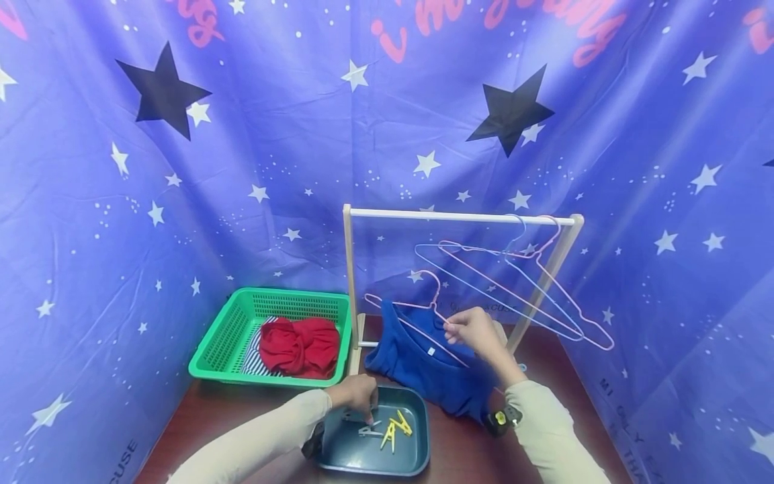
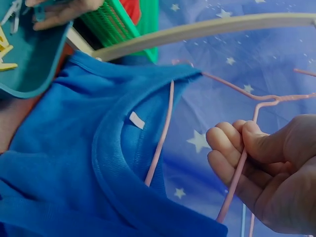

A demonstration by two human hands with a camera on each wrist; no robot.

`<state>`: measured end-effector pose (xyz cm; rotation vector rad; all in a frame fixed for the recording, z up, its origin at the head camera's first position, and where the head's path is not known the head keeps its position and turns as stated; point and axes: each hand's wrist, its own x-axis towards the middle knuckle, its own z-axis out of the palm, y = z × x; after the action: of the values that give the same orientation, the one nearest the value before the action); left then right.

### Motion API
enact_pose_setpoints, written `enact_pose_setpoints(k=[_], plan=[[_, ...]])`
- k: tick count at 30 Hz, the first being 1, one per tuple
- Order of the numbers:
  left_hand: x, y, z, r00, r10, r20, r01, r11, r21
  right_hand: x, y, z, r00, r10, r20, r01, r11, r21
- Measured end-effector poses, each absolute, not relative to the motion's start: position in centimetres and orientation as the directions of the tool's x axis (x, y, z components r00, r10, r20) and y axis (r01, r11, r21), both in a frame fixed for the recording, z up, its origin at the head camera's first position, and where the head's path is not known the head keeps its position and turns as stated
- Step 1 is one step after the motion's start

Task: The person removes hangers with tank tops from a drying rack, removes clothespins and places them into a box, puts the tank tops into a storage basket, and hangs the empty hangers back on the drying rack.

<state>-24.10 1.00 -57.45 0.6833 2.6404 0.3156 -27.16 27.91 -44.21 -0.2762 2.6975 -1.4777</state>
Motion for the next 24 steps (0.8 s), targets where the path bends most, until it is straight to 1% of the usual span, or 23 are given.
enact_pose_setpoints(k=[7,13,19,24], plan=[[-23.9,1.0,-57.6,-0.816,0.501,-0.287,0.432,0.86,0.273,-27.1,27.1,-45.3,-0.986,-0.158,-0.051,-0.026,0.446,-0.895],[-23.6,1.0,-57.7,-0.814,0.499,-0.297,0.427,0.861,0.277,-26.6,26.6,-45.7,-0.978,-0.175,-0.112,0.035,0.394,-0.919],[-23.7,1.0,-58.3,-0.818,0.505,-0.276,0.446,0.859,0.252,-26.6,26.3,-46.1,-0.971,-0.178,-0.163,0.086,0.376,-0.923],[-23.9,1.1,-58.7,-0.819,0.502,-0.278,0.448,0.862,0.237,-26.6,26.1,-46.6,-0.964,-0.189,-0.185,0.102,0.382,-0.919]])
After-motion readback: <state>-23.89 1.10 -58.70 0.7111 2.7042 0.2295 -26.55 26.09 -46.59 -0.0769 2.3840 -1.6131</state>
